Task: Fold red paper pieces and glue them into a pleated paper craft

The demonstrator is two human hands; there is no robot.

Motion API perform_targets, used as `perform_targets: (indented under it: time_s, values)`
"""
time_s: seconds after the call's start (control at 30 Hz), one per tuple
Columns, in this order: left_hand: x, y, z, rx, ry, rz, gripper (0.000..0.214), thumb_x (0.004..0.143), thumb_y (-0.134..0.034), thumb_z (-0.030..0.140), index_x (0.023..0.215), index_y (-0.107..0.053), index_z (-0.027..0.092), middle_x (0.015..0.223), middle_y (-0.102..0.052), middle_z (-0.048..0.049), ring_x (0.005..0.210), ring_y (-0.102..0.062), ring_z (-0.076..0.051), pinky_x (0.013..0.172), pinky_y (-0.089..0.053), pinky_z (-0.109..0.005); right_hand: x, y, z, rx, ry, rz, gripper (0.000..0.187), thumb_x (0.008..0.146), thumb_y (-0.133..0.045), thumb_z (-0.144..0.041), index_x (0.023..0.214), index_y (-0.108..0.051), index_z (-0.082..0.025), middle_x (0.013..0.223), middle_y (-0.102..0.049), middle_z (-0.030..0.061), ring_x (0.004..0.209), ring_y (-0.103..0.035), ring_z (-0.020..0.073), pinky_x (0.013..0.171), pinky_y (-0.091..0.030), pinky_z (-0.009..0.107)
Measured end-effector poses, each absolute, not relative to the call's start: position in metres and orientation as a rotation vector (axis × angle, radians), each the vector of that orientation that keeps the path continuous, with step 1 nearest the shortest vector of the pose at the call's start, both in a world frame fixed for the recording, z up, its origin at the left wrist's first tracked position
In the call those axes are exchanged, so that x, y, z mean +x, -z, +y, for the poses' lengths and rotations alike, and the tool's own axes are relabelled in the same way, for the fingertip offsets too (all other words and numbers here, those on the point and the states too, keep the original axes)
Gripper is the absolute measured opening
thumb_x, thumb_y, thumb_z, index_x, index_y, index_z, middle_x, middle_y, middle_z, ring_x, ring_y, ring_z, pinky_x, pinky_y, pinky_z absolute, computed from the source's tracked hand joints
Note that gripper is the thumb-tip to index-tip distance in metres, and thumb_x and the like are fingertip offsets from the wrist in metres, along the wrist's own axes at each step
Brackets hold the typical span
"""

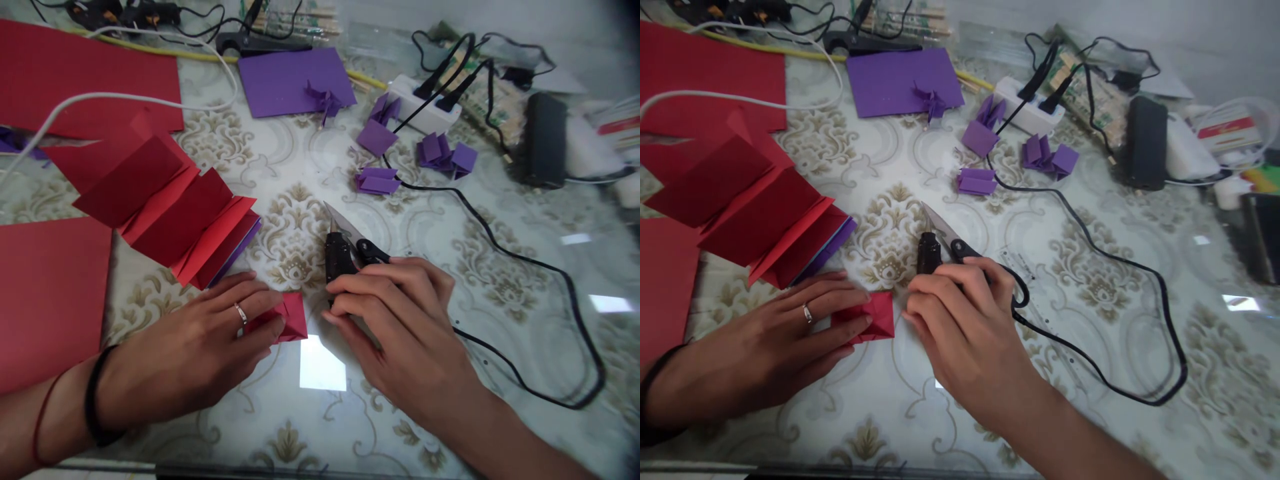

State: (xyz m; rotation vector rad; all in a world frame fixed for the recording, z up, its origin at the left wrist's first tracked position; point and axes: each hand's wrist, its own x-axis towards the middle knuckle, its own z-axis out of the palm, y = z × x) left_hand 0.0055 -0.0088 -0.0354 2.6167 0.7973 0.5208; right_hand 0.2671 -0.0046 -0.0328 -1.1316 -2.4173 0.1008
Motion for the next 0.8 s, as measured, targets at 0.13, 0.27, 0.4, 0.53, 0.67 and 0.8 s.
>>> perform_targets:
  time_s: [0.13, 0.27, 0.4, 0.53, 0.67, 0.8]
  values:
    - [0.003, 0.034, -0.012, 2.587, -0.522, 0.757, 0.03, 0.104, -0.052, 0.002, 0.131, -0.059, 0.012, 0.131, -0.064, -0.013, 0.125, -0.061, -0.026, 0.104, -0.06, -0.043, 0.271, 0.033, -0.002, -1.133, -0.172, -2.379, 0.018, 0.104, -0.06, -0.012, 0.092, -0.065, -0.024, 0.095, -0.08, 0.0014, 0.093, -0.069, 0.0257, 0.099, -0.042, 0.049]
    - [0.001, 0.038, -0.014, 2.602, -0.515, 0.764, 0.041, 0.104, -0.053, 0.005, 0.144, -0.054, 0.013, 0.136, -0.06, -0.0145, 0.123, -0.06, -0.028, 0.101, -0.061, -0.046, 0.274, 0.031, 0.0, -1.057, -0.238, -2.352, 0.02, 0.102, -0.056, -0.006, 0.095, -0.065, -0.023, 0.096, -0.08, 0.0019, 0.089, -0.068, 0.0248, 0.094, -0.042, 0.049]
    - [0.001, 0.042, -0.013, 2.593, -0.505, 0.815, 0.039, 0.102, -0.062, 0.016, 0.14, -0.055, 0.012, 0.136, -0.06, -0.0153, 0.122, -0.061, -0.032, 0.1, -0.062, -0.05, 0.275, 0.027, 0.0, -1.03, -0.313, -2.353, 0.022, 0.1, -0.053, -0.006, 0.088, -0.06, -0.023, 0.083, -0.073, 0.0016, 0.078, -0.065, 0.0222, 0.089, -0.043, 0.048]
    - [0.001, 0.042, -0.011, 2.592, -0.494, 0.825, 0.032, 0.103, -0.062, 0.019, 0.135, -0.06, 0.014, 0.135, -0.063, -0.0127, 0.123, -0.062, -0.032, 0.103, -0.059, -0.05, 0.284, 0.024, 0.002, -1.046, -0.281, -2.353, 0.021, 0.103, -0.062, -0.019, 0.084, -0.055, -0.022, 0.082, -0.067, 0.0014, 0.079, -0.063, 0.0209, 0.088, -0.045, 0.046]
    - [0.001, 0.037, -0.01, 2.603, -0.522, 0.801, 0.026, 0.105, -0.051, 0.007, 0.124, -0.066, 0.015, 0.135, -0.066, -0.0095, 0.124, -0.063, -0.029, 0.105, -0.057, -0.046, 0.306, 0.028, 0.008, -1.336, -0.237, -2.415, 0.03, 0.103, -0.06, -0.046, 0.118, -0.063, -0.02, 0.115, -0.064, 0.0128, 0.109, -0.065, 0.0318, 0.09, -0.054, 0.046]
    - [0.0, 0.033, -0.005, 2.638, -0.543, 0.758, 0.027, 0.108, -0.043, 0.006, 0.116, -0.068, 0.015, 0.131, -0.07, -0.0086, 0.125, -0.063, -0.027, 0.105, -0.058, -0.042, 0.322, 0.035, 0.014, -1.507, -0.376, -2.496, 0.044, 0.098, -0.063, -0.057, 0.129, -0.061, -0.026, 0.124, -0.062, 0.0112, 0.107, -0.069, 0.0321, 0.089, -0.059, 0.044]
